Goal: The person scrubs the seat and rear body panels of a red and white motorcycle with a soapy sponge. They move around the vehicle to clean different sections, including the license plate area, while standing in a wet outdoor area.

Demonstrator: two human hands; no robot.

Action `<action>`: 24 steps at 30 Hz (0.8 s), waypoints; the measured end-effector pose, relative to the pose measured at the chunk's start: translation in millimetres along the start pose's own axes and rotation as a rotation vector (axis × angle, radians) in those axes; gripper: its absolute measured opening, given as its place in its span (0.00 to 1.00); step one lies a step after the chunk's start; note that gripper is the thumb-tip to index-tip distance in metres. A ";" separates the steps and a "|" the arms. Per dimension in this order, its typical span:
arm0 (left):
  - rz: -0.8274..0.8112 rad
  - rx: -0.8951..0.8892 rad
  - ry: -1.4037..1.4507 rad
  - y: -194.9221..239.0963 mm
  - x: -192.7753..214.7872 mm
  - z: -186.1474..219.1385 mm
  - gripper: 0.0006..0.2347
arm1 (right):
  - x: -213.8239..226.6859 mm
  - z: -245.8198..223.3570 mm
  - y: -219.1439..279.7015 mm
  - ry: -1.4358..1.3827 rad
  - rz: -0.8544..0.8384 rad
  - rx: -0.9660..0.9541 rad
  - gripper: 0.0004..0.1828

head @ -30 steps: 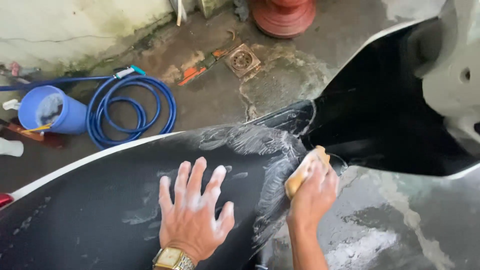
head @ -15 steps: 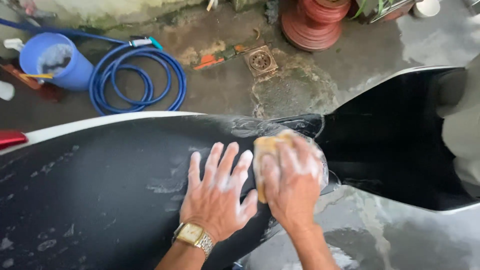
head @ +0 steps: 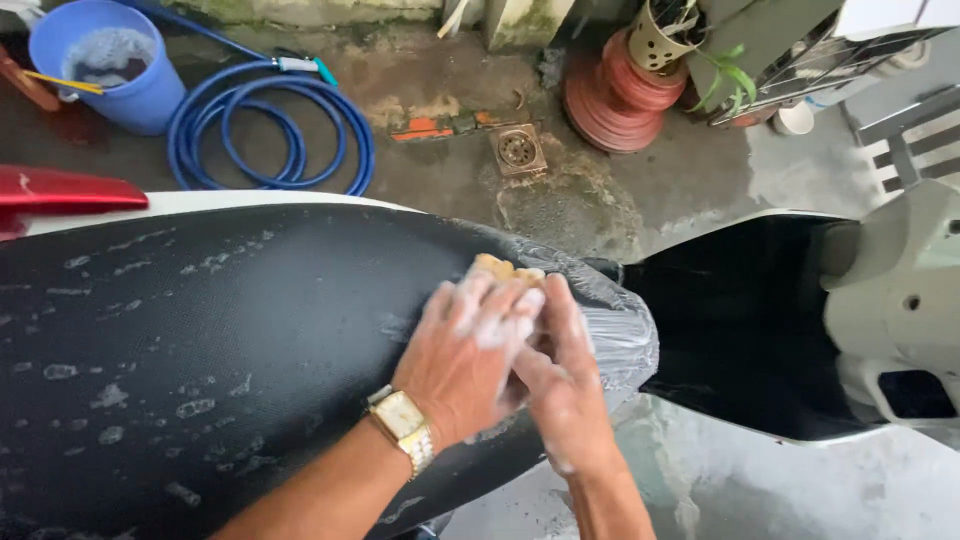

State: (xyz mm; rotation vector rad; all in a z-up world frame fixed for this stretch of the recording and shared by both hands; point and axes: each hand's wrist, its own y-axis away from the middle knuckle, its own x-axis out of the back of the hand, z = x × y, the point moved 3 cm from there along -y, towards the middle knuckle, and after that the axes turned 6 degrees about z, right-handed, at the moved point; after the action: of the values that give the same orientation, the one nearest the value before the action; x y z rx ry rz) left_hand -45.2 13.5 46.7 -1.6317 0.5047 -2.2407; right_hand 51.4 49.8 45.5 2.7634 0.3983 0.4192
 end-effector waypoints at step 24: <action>-0.513 -0.013 0.090 -69.8 -39.2 -50.3 0.14 | 6.9 18.9 -43.0 0.815 0.785 -0.489 0.25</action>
State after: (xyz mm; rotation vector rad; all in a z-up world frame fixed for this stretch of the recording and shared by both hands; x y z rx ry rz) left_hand -85.2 97.8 31.7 -1.8337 0.1243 -2.6819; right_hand 54.4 86.1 15.0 2.0416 -0.5879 1.5829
